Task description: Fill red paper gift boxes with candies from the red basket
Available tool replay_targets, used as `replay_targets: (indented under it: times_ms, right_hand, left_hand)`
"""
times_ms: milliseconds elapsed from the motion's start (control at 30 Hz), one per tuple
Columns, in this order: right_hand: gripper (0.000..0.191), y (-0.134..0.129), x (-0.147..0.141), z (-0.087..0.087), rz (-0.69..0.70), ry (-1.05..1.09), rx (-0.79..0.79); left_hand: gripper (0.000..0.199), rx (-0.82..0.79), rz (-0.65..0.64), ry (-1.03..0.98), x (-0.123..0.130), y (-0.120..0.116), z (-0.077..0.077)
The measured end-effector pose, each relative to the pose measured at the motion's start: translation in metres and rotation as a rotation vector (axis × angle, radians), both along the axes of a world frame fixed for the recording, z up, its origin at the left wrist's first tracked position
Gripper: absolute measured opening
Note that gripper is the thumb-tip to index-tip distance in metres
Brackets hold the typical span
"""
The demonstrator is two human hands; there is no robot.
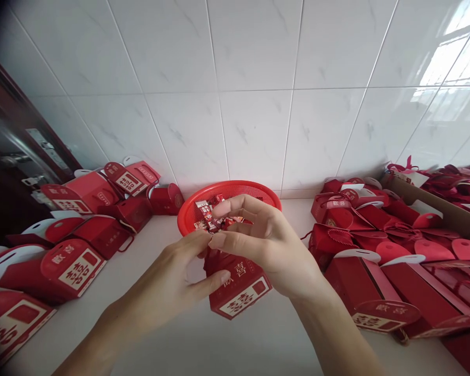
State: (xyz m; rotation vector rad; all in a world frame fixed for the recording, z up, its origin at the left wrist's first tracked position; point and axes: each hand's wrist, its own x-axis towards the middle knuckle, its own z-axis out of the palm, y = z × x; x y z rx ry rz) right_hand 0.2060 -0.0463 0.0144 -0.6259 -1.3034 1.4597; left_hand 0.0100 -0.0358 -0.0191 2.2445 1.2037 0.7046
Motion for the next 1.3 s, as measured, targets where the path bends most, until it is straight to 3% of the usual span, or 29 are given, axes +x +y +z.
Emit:
replay_targets:
  times_ms: [167, 367, 567, 867, 1133, 1300]
  right_hand:
    - [0.022, 0.002, -0.001, 0.002, -0.009, -0.016, -0.018]
    - [0.017, 0.004, 0.0, 0.002, -0.004, 0.011, -0.041]
    - [0.015, 0.004, -0.001, 0.001, 0.024, 0.038, -0.055]
    - [0.018, 0.006, -0.002, 0.0, 0.04, 0.021, -0.084]
    - [0.015, 0.006, -0.003, -0.002, 0.046, 0.009, -0.059]
    - [0.028, 0.009, 0.003, -0.006, 0.132, -0.119, 0.005]
  left_hand:
    - [0.022, -0.08, -0.066, 0.036, 0.001, 0.0, -0.003]
    - [0.019, -0.04, -0.06, -0.033, 0.003, 0.006, -0.009]
    - [0.013, -0.157, -0.069, -0.078, 0.006, 0.011, -0.013]
    - [0.024, -0.24, -0.064, -0.072, 0.007, 0.011, -0.018]
    - [0.021, -0.231, -0.083, -0.052, 0.008, 0.011, -0.021]
    - [0.025, -0.135, -0.074, -0.022, 0.008, 0.011, -0.022]
